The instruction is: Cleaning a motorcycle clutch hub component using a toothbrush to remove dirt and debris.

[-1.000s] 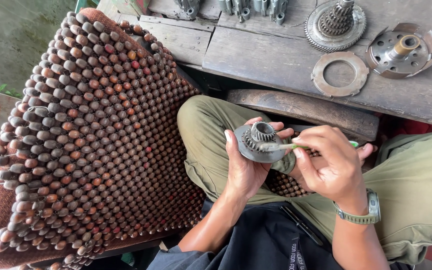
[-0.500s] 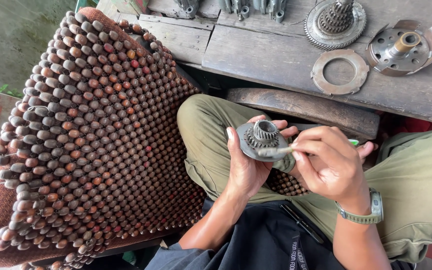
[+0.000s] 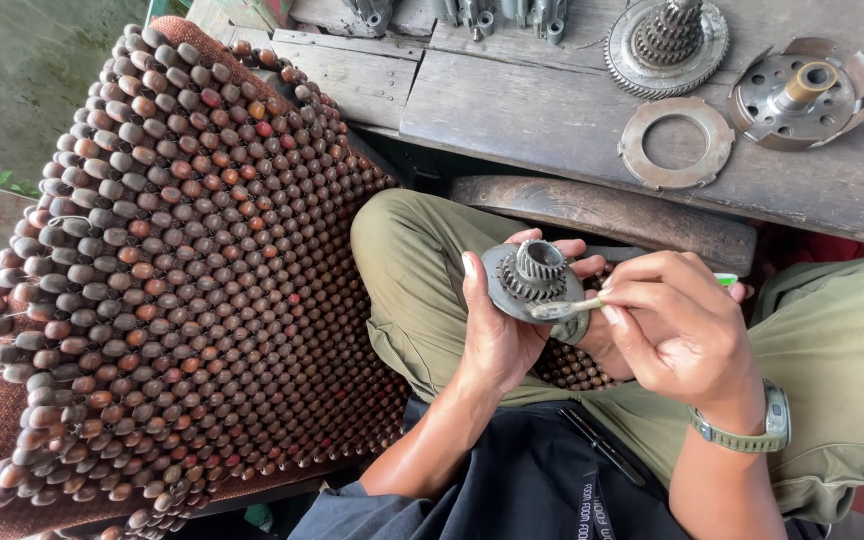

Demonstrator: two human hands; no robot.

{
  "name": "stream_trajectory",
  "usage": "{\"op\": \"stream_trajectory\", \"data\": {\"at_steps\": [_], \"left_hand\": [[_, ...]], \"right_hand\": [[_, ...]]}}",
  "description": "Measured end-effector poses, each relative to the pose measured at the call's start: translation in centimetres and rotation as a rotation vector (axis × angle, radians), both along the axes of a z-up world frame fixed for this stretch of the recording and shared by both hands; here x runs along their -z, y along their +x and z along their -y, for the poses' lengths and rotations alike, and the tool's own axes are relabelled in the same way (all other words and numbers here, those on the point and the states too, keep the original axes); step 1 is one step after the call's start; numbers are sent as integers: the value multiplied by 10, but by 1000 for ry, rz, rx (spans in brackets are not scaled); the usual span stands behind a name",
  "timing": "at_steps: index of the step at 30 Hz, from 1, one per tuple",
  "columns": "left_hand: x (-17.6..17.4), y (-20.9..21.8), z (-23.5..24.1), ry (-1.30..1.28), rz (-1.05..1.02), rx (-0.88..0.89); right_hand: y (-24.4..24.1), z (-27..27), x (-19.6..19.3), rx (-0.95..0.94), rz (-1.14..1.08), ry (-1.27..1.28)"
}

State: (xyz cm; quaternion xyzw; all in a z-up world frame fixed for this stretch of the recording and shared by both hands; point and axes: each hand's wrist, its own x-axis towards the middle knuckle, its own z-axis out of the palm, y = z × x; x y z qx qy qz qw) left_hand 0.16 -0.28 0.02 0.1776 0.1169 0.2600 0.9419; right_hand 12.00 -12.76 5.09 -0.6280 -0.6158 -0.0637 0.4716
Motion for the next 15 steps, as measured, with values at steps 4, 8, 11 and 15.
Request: {"op": "stream_trajectory", "data": {"at_steps": [4,8,11,15], "left_hand": [[0,-1,1,0,-4,25],[-6,3,2,27,1,48],[-6,9,6,50,0,71],[2,24,11,-7,59,161]], "right_hand": [[-2,5,-6,125,64,11],[1,16,-13,107,24,-8],[3,22,-13,119,42,-49],[11,37,-18,252,65,-37]]}}
